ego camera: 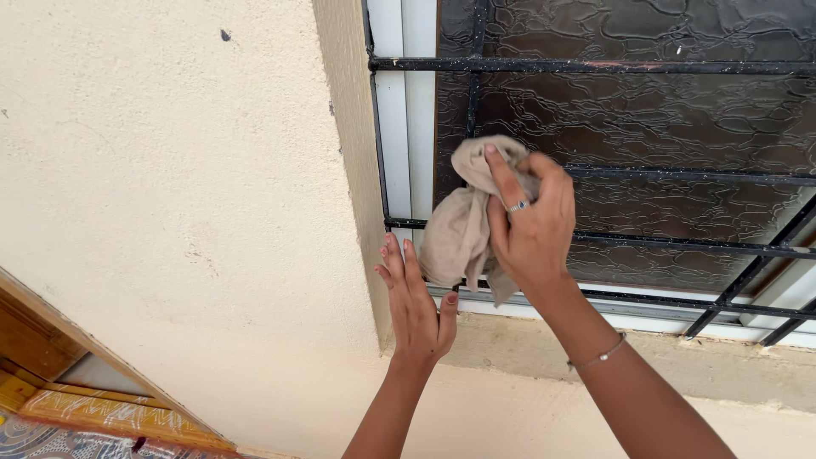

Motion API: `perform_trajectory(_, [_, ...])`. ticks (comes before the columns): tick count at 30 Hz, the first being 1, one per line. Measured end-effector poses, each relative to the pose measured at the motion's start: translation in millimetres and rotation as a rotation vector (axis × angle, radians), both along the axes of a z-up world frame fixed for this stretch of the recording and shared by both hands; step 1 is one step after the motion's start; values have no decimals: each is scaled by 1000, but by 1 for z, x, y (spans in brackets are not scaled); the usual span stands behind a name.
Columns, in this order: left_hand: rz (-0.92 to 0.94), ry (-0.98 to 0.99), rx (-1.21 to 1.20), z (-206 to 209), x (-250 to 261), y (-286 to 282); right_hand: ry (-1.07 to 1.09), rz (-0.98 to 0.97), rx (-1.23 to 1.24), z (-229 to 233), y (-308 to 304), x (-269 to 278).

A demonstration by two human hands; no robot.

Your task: The person wipes a textured glass window pane and its black metal security bars using a cloth. They systematically clean the lower and middle sections of the window, moving the cloth back and forth across the glass and bars.

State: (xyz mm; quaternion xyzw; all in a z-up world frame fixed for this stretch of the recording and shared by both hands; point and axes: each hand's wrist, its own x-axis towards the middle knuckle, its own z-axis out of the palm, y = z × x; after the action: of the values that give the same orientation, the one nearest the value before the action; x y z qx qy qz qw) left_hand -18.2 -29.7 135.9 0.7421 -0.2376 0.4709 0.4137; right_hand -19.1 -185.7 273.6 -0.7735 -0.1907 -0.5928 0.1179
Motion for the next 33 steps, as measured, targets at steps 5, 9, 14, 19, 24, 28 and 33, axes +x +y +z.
perform_trajectory(5, [28, -17, 0, 15, -7, 3, -29, -135, -338, 13, 25, 61])
perform_trajectory(9, [64, 44, 35, -1, -15, 15, 82, -46, -508, -43, 24, 74])
perform_trajectory(14, [106, 55, 20, -13, -24, 37, 64, 159, -337, -45, 20, 61])
perform_trajectory(19, [103, 39, 1, -13, -24, 35, -12, 44, -357, -37, 7, 56])
perform_trajectory(24, [64, 47, -4, -15, -25, 26, 226, 38, -218, -73, 23, 52])
perform_trajectory(28, [58, 36, 12, -12, -19, 25, 325, 27, -83, -67, 20, 32])
perform_trajectory(33, [13, 22, 33, 7, 4, 11, 158, -9, -326, -44, 8, 48])
